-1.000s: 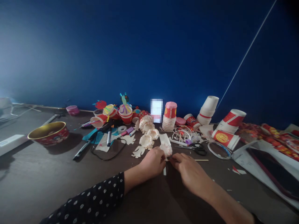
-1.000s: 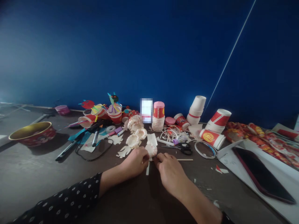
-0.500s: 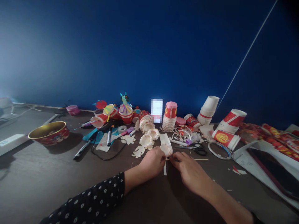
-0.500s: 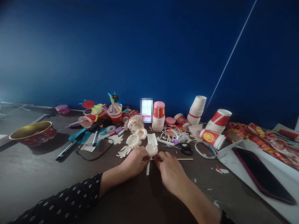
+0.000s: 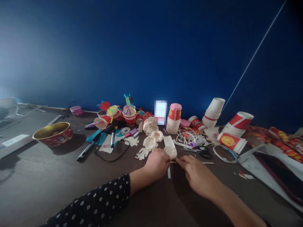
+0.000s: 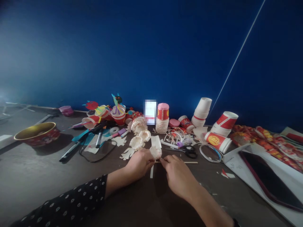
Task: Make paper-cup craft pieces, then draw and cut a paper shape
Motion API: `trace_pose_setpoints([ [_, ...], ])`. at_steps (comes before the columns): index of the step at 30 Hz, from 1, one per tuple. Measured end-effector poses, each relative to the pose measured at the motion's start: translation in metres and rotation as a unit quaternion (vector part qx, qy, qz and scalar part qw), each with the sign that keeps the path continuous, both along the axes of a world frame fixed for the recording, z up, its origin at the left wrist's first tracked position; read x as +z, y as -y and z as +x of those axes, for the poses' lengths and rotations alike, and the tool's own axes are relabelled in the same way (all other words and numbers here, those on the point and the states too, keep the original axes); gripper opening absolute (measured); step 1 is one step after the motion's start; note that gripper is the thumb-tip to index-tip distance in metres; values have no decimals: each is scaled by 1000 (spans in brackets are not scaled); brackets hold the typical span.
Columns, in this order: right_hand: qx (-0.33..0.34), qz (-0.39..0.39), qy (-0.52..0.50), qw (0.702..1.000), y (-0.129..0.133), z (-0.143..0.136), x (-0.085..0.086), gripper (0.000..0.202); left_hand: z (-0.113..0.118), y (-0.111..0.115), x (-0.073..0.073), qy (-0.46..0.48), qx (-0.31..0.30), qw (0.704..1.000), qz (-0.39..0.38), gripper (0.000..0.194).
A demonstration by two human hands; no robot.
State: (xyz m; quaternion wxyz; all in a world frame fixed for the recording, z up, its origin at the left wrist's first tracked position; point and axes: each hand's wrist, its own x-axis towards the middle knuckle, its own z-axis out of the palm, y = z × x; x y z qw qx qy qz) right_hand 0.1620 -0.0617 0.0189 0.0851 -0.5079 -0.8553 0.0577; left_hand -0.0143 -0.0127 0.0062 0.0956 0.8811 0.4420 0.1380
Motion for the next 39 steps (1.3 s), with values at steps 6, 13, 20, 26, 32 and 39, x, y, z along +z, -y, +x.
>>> trace_pose_setpoints([
  [6,-21,8,8,1000,0,5,3,44,0,0,-2,14,7,1000,-5,16],
  [13,-30,-20,35,999,1,2,8,39,-1,2,-2,2,5,1000,2,19],
  [20,-17,-27,10,999,-2,3,7,39,0,4,-1,-8,17,1000,14,19],
  [26,-14,-23,23,999,-2,1,7,39,-1,6,-3,15,33,999,13,15],
  [32,-24,-24,15,999,-2,0,6,38,0,5,0,3,29,999,15,17],
  [39,-26,-18,24,999,-2,-1,6,38,0,3,-1,21,17,999,23,16],
])
